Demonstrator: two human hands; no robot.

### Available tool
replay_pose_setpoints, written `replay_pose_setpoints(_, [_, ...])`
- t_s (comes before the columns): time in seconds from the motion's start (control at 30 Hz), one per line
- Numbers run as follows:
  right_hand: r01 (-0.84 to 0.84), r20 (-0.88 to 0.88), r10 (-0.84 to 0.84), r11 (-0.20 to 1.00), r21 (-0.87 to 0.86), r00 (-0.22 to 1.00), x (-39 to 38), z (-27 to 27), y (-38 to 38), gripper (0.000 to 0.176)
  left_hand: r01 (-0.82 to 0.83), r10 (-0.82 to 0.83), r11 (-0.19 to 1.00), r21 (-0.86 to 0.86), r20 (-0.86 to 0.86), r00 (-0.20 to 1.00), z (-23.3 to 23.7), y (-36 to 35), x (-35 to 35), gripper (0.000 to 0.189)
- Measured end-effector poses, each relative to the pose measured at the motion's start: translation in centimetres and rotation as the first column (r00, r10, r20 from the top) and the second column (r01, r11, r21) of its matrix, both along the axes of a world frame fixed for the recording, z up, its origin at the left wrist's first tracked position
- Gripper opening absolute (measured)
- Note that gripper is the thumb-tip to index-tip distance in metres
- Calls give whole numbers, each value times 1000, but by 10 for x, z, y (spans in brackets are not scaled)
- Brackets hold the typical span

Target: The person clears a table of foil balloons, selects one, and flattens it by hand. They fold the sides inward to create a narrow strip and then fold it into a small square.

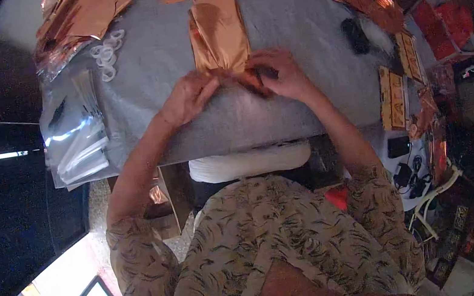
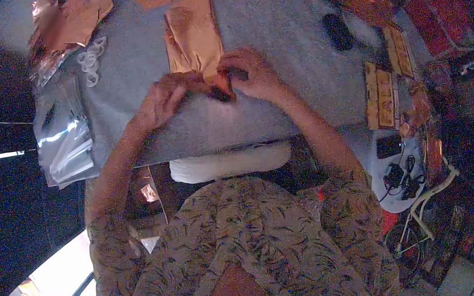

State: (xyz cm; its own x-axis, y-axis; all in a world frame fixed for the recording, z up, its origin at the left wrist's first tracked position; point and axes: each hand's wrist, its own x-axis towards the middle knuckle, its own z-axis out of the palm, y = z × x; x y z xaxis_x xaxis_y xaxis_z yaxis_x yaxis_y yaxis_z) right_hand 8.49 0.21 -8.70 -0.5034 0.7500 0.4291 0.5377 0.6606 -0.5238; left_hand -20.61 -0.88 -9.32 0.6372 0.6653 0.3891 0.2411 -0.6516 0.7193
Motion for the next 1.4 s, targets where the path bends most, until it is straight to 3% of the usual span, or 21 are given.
replay_pose_setpoints(0.03, [14, -21, -14, 1000, 8, 1000, -1, 1, -1, 30, -205, 163, 965, -162, -241, 957, 9, -2, 0, 43])
replay_pose_setpoints(0.07, [13, -20, -13, 1000, 6, 1000, 0, -2, 1, 30, -427, 264, 865, -263, -486, 833, 14, -3, 1, 50])
replay_pose_setpoints(0.1, [26, -45, -29, 999, -46, 999, 0, -6, 5, 24, -426, 262, 864, -267, -485, 834, 11, -3, 1, 50])
replay_pose_setpoints(0.17, [39, -67, -46, 994, -102, 997, 1, -12, 12, 20, -417, 389, 831, -367, -152, 909, 6, -1, 2, 60])
replay_pose_setpoints(0.27, [105, -45, -114, 980, -170, 992, 0, -18, 16, 19, -421, 410, 785, -454, -129, 903, 6, 7, -1, 67])
replay_pose_setpoints(0.43, [109, -105, -147, 946, -304, 984, -7, -14, 8, 19, -433, 402, 785, -444, -167, 900, 24, 11, -1, 72])
replay_pose_setpoints(0.5, [129, -78, -162, 938, -321, 984, -9, -8, 5, 20, -430, 395, 773, -467, -177, 902, 36, 6, 1, 74])
replay_pose_setpoints(0.57, [152, -49, -178, 929, -338, 983, -10, -8, 3, 22, -378, 383, 837, -395, -70, 921, 42, 1, 3, 76])
replay_pose_setpoints(0.63, [177, -53, -219, 891, -418, 974, -11, -9, 4, 23, -400, 389, 810, -429, -118, 914, 48, 8, 5, 77])
replay_pose_setpoints(0.7, [158, -117, -213, 917, -366, 970, -12, -20, 5, 20, -424, 394, 779, -462, -166, 904, 42, 22, 2, 79])
replay_pose_setpoints(0.77, [140, -182, -204, 940, -311, 962, -13, -24, 7, 19, -367, 241, 761, -534, -292, 926, 30, 38, -9, 80])
replay_pose_setpoints(0.8, [142, -164, -208, 928, -344, 964, -13, -24, 8, 19, -368, 241, 758, -539, -292, 925, 26, 40, -13, 80])
replay_pose_setpoints(0.87, [144, -144, -213, 913, -381, 966, -13, -19, 6, 19, -229, 152, 873, -430, -207, 966, 35, 40, -15, 82])
replay_pose_setpoints(0.9, [132, -148, -209, 903, -409, 967, -12, -16, 4, 19, -230, 151, 871, -435, -208, 966, 39, 39, -13, 82])
replay_pose_setpoints(0.97, [117, -154, -202, 893, -436, 967, -13, -14, 2, 20, -234, 154, 714, -660, -177, 972, 50, 37, -6, 81])
replay_pose_setpoints(1.1, [117, -96, -151, 948, -296, 984, -14, -15, -2, 18, -190, 175, 710, -678, -91, 980, 31, 41, -6, 81])
replay_pose_setpoints(1.2, [92, -96, -115, 972, -218, 989, -12, -23, 2, 21, -222, 279, 723, -654, -18, 960, 22, 39, -7, 81])
replay_pose_setpoints(1.27, [70, -108, -89, 983, -169, 990, -14, -20, 0, 23, -218, 218, 919, -328, -38, 975, 17, 42, -12, 80])
replay_pose_setpoints(1.3, [115, -50, -127, 974, -198, 991, -14, -17, -2, 24, -220, 219, 918, -329, -39, 975, 14, 44, -15, 80])
replay_pose_setpoints(1.37, [163, 8, -165, 961, -224, 986, -16, -17, -3, 25, -351, 260, 698, -624, -236, 936, 42, 38, -9, 72])
replay_pose_setpoints(1.4, [161, -20, -167, 969, -187, 986, -17, -19, -2, 25, -351, 258, 697, -625, -237, 937, 38, 37, -10, 72])
